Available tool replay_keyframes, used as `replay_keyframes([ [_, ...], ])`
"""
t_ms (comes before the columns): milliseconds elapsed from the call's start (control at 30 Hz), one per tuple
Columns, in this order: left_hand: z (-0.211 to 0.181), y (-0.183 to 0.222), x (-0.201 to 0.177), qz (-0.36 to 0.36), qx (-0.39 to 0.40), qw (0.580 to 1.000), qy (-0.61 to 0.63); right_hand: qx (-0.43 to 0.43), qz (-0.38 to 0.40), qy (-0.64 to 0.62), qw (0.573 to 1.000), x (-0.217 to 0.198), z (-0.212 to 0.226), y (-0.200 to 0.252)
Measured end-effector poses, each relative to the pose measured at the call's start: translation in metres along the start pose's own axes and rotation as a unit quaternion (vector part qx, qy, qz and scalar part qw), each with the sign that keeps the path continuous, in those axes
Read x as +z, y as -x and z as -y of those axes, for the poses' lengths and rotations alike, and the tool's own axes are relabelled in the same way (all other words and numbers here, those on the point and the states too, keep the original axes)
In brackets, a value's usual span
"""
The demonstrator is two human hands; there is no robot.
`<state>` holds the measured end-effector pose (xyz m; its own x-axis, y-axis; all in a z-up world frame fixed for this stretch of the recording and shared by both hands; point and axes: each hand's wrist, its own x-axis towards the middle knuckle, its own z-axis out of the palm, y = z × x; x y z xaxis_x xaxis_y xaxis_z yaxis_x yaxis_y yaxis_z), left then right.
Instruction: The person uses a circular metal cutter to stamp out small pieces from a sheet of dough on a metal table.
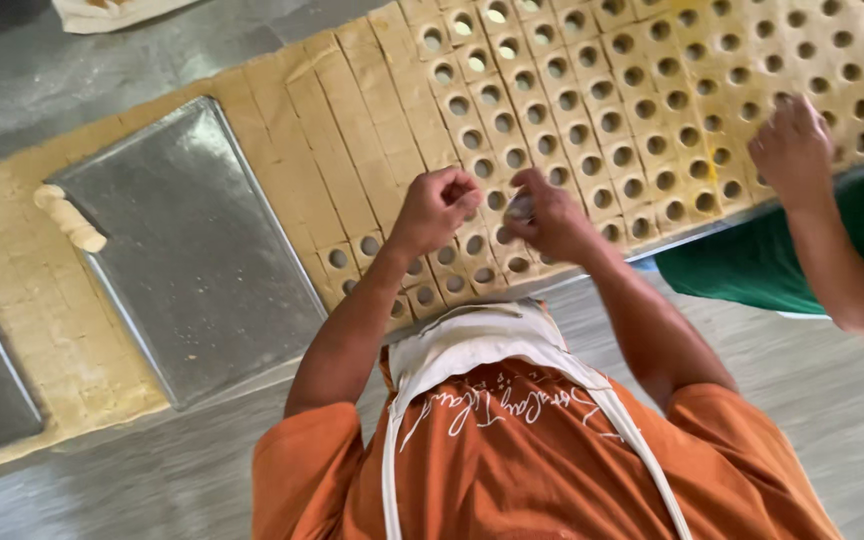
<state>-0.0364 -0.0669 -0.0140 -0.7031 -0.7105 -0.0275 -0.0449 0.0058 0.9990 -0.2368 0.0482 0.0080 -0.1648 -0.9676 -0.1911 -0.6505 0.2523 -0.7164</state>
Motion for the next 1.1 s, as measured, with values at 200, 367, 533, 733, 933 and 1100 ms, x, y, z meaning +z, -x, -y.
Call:
replay_keyframes([
  [200, 0.054, -0.110, -0.049, 0.002, -0.041, 0.985, 0.166, -0.097, -0.166, 0.122, 0.974, -0.021, -0.045, -0.142],
  [367, 0.081, -0.181, -0.057, -0.004, -0.069, 0.986, 0.150, -0.009, -0.191, 0.126, 0.973, -0.063, -0.092, -0.243],
  [533, 0.081, -0.252, -0.035, 0.013, -0.067, 0.980, 0.186, -0.040, -0.264, 0.215, 0.939, -0.116, -0.111, -0.289],
  [733, 0.083, -0.305, 0.004, 0.027, -0.091, 0.974, 0.205, -0.012, -0.180, 0.218, 0.959, -0.123, -0.110, -0.317],
  [933, 0.088, -0.335, 0.029, 0.004, -0.148, 0.960, 0.236, -0.003, -0.127, 0.275, 0.953, -0.125, -0.115, -0.334],
  [1100, 0.086, -0.351, 0.031, 0.012, -0.183, 0.946, 0.268, -0.086, -0.168, 0.409, 0.893, -0.112, -0.120, -0.353],
])
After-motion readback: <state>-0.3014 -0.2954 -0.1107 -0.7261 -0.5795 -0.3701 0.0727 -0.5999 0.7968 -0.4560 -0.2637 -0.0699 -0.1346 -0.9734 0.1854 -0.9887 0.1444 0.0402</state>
